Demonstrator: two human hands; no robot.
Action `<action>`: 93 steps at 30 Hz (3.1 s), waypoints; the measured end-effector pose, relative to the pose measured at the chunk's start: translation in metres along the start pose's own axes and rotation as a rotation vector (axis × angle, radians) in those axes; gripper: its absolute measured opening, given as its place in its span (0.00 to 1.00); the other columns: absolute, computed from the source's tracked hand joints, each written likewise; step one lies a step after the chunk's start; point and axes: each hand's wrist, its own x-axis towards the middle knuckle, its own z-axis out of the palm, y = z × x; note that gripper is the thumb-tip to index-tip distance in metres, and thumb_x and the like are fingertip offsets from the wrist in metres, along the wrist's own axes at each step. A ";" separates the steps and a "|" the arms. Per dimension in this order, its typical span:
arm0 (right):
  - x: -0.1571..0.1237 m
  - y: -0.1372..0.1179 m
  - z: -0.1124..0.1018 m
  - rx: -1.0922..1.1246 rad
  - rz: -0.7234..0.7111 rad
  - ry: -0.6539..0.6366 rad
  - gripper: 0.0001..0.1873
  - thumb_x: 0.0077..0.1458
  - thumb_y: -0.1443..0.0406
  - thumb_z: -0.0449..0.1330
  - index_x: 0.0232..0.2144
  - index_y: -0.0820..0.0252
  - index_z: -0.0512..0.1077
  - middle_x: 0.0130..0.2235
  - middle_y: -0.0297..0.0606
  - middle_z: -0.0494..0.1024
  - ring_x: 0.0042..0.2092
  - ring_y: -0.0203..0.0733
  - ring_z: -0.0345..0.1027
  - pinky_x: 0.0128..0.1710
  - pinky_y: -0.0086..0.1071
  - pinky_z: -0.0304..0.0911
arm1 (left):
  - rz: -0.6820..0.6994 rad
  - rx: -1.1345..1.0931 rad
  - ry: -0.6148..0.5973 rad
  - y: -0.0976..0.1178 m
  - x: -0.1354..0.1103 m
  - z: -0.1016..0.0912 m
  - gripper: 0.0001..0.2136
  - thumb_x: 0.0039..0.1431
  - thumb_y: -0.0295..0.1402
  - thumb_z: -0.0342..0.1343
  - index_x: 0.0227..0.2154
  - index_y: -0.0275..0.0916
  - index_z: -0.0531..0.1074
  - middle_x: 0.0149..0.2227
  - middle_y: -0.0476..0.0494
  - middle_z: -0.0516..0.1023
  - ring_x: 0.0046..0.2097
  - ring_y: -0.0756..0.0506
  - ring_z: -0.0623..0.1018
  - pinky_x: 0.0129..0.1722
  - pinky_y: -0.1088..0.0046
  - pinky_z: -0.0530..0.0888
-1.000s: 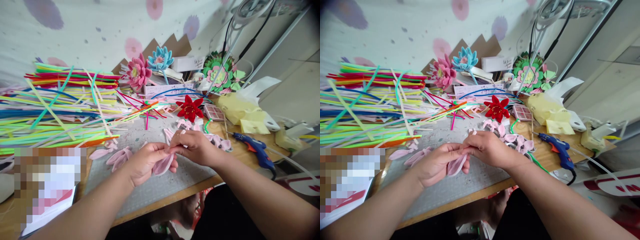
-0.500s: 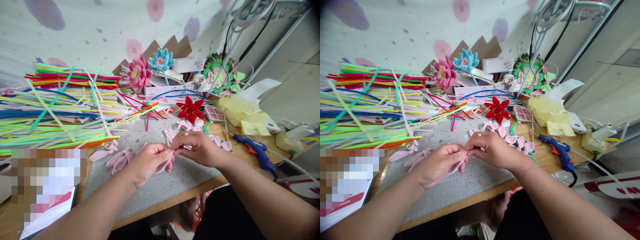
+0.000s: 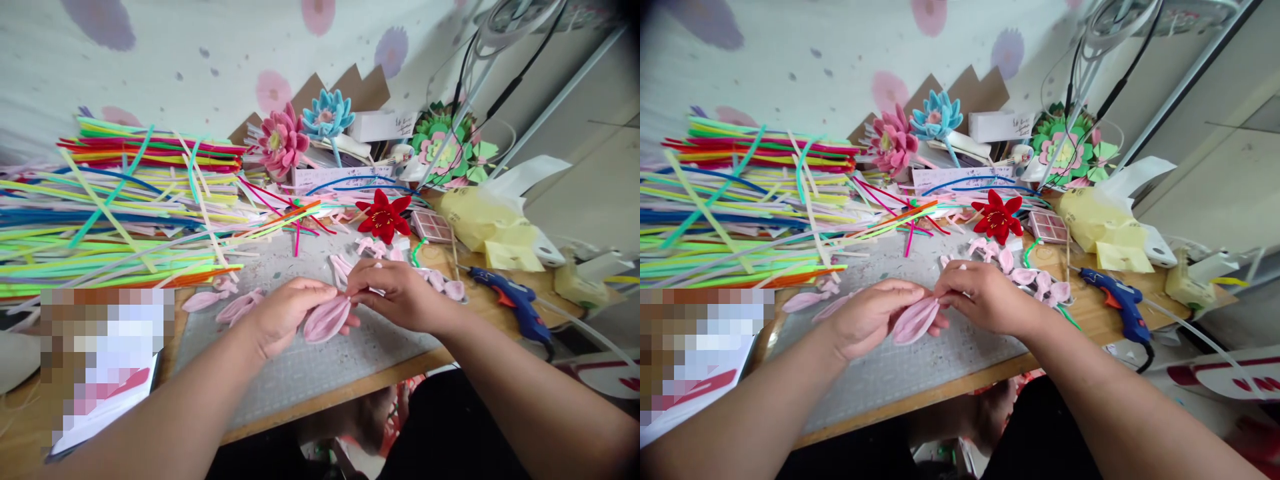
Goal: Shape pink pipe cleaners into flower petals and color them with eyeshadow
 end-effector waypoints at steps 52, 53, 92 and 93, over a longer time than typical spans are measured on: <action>0.023 -0.005 -0.026 0.344 0.106 -0.214 0.04 0.51 0.68 0.62 0.28 0.65 0.71 0.29 0.36 0.72 0.32 0.34 0.65 0.34 0.29 0.60 | 0.553 1.000 0.001 0.006 -0.015 0.014 0.13 0.59 0.32 0.51 0.19 0.38 0.69 0.24 0.48 0.72 0.32 0.49 0.71 0.35 0.75 0.64; 0.020 -0.003 -0.020 0.469 0.165 -0.165 0.06 0.51 0.66 0.62 0.27 0.65 0.70 0.28 0.35 0.72 0.30 0.33 0.65 0.31 0.28 0.61 | 0.550 0.962 0.010 0.006 -0.016 0.014 0.13 0.59 0.32 0.50 0.20 0.38 0.69 0.25 0.48 0.72 0.32 0.49 0.71 0.35 0.75 0.64; 0.016 -0.014 -0.013 0.425 0.065 0.031 0.06 0.52 0.65 0.62 0.27 0.62 0.71 0.33 0.37 0.69 0.35 0.36 0.65 0.37 0.31 0.62 | 0.540 0.757 0.003 0.006 -0.017 0.009 0.11 0.57 0.35 0.54 0.22 0.38 0.74 0.23 0.49 0.71 0.27 0.51 0.68 0.27 0.76 0.64; 0.013 -0.011 -0.006 0.458 0.101 0.089 0.06 0.53 0.64 0.61 0.27 0.62 0.70 0.33 0.36 0.69 0.35 0.36 0.65 0.38 0.32 0.62 | 0.529 0.707 0.031 0.005 -0.017 0.009 0.11 0.58 0.36 0.53 0.24 0.38 0.74 0.22 0.50 0.70 0.25 0.52 0.67 0.25 0.76 0.63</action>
